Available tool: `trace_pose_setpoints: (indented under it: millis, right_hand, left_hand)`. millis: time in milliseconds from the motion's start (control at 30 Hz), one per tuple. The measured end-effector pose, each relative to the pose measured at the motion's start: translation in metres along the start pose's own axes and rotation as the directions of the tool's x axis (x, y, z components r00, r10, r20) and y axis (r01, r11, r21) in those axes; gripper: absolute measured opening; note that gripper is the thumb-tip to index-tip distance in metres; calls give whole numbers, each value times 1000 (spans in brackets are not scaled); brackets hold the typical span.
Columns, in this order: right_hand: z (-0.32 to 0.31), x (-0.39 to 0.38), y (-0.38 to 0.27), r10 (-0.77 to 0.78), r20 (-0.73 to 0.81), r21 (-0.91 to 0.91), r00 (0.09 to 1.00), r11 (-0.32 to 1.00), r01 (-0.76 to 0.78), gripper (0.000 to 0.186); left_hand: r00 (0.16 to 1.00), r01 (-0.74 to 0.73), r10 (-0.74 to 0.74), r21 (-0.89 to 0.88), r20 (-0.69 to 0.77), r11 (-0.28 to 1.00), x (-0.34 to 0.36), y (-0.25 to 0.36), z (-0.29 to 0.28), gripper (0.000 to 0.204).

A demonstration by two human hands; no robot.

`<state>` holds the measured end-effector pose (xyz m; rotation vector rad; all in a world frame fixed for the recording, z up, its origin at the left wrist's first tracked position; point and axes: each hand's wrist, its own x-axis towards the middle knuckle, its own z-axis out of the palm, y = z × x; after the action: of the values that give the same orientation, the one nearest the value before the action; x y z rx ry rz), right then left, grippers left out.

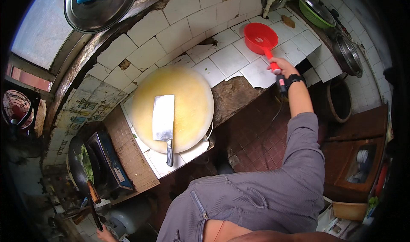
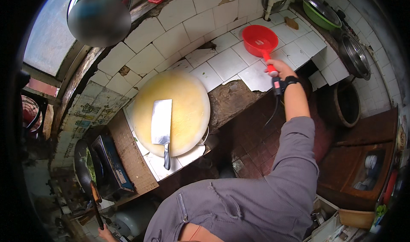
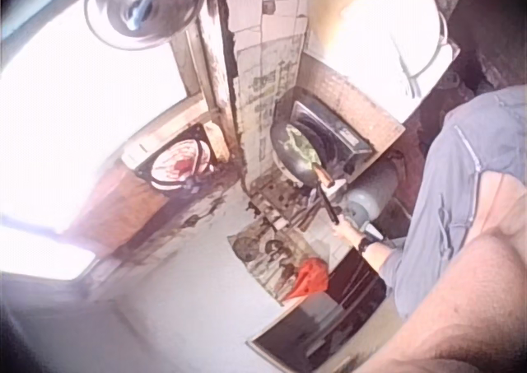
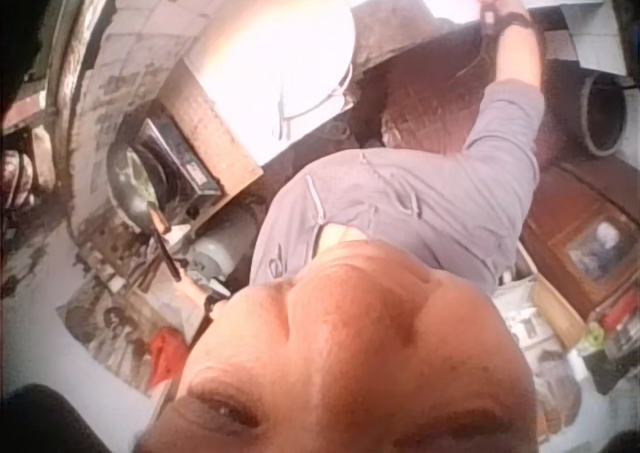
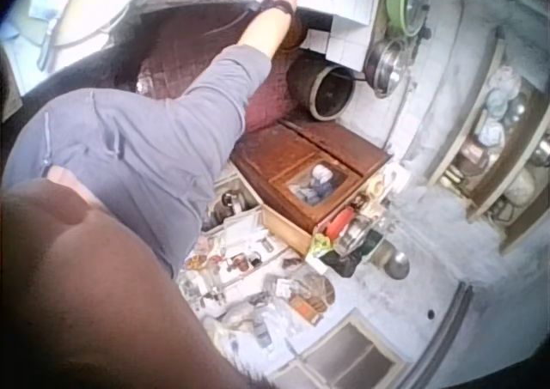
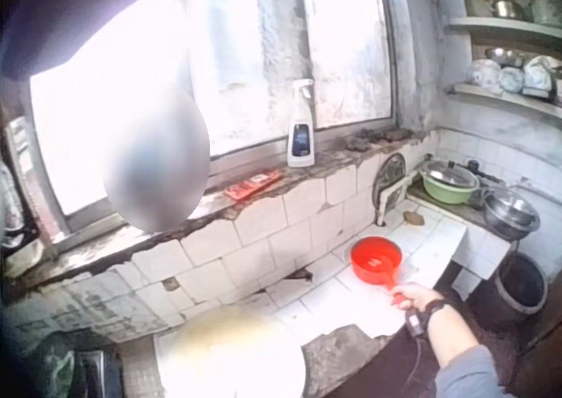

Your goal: The person transfers cooked fries from a wok to a plate, then adds oil to the wok. They chop green onions and leafy greens on a cutting board, add them to the wok, and stir-fry the vegetables with a spatula.

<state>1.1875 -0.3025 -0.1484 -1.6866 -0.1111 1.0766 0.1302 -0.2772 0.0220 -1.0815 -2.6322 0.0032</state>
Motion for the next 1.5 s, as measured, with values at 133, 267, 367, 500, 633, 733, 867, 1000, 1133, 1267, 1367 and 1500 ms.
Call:
trace_pose_setpoints:
  millis: [133,267,367,500,633,733,867,1000,1133,1267,1367,1500]
  right_hand:
    - [63,-16,18,-138,58,54,989,989,135,32]
    - [108,-84,20,-233,109,13,966,972,233,29]
    - [140,-148,10,-275,274,14,922,959,282,30]
    - [187,-227,17,-163,527,109,834,986,124,31]
    - [225,-298,72,-64,708,226,704,964,-140,34]
    - [233,-346,126,2,768,226,641,935,-273,35]
    - [194,-395,182,69,776,223,627,900,-375,39]
    - [129,-413,239,-27,741,444,671,770,-458,44]
    - [12,-420,297,-235,577,755,782,520,-401,53]
    - [-119,-412,337,-345,317,876,883,464,-133,59]
    - [-184,-380,338,-549,300,901,780,432,-42,62]
    - [-216,-335,310,-555,357,869,752,492,-50,56]
  left_hand:
    - [968,-108,132,123,-212,987,20,9,15,50]
    - [945,-299,256,-225,-204,927,12,28,-7,53]
    - [872,-481,389,-367,-299,796,-11,70,-37,49]
    - [654,-751,612,-474,-445,459,-68,150,-69,42]
    - [469,-749,803,-648,-369,140,-133,218,-72,44]
    - [359,-627,847,-774,-392,-93,-165,245,-65,45]
    - [239,-598,858,-765,-454,-238,-175,253,-52,43]
    - [266,-451,924,-883,-274,-132,-180,263,-29,42]
    - [214,-365,925,-904,-315,-224,-212,282,-26,42]
    - [132,-384,924,-878,-358,-285,-292,319,-57,41]
    - [50,-344,936,-886,-348,-311,-380,340,-90,42]
    - [-100,-369,905,-830,-413,-419,-485,357,-132,42]
